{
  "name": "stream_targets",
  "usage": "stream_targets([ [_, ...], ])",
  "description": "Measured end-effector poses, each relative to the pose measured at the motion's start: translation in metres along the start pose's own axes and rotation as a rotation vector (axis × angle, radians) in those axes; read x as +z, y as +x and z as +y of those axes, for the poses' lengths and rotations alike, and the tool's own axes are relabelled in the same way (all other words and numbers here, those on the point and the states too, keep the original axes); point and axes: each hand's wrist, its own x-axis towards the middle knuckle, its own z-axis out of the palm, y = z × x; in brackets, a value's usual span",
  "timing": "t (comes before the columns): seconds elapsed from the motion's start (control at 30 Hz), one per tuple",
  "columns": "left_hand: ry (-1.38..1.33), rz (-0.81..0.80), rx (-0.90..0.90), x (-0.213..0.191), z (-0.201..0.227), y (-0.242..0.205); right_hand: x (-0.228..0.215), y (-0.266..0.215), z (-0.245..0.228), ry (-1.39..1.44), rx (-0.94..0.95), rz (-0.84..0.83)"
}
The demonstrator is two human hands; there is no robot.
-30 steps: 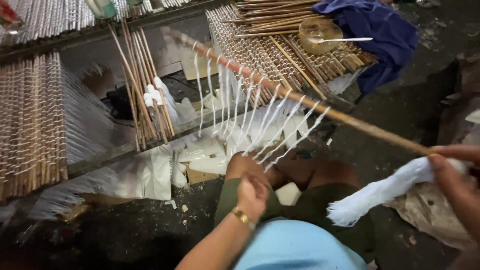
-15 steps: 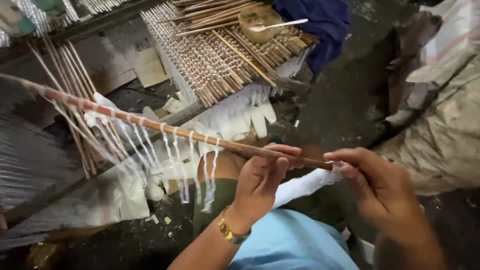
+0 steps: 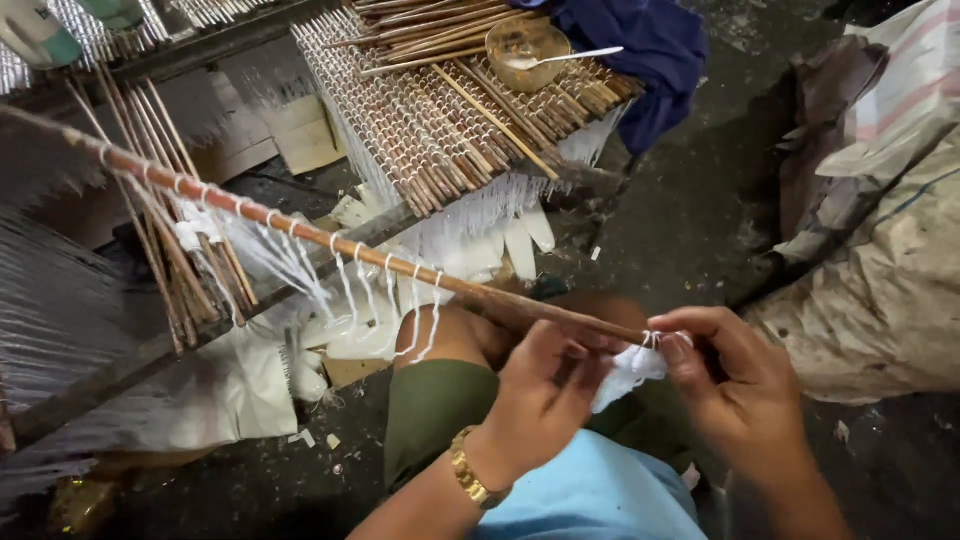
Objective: The person sits on a chair and ties white cotton threads onto thin wooden sticks. They wrap the cotton around the sticks and secure it with knots, then place the finished sticks into a nearby rack.
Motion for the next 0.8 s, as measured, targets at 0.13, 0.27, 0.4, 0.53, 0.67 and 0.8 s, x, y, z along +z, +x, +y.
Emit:
stream_targets([
  [0.13,0.158,-0.019,-0.04,0.005,0.003,0.001,0.005,0.001,-0.002,0.033,-0.061,-0.019],
  [0.27,0.181,0.109,-0.012,-0.01,-0.007,0.002,0.01,-0.001,0.008,0.052,0.013,0.029],
  [0.4,-0.083,0.268,-0.174,-0.01,-0.017,-0.004,0.011,-0.002,0.007,0.027,-0.001,0.047],
  [0.53,-0.055,0.039,-0.182,0.001,0.001,0.0,0.018,-0.001,0.007,0.072,-0.005,0.008],
  [0.67,0.153,0.093,-0.183,0.013,-0.01,-0.007,0.015,0.0,0.004,-0.023,0.003,-0.042],
  [0.8,0.177,0.052,0.06,-0.003,-0.005,0.002,0.018,-0.002,0.008,0.028,-0.03,0.02],
])
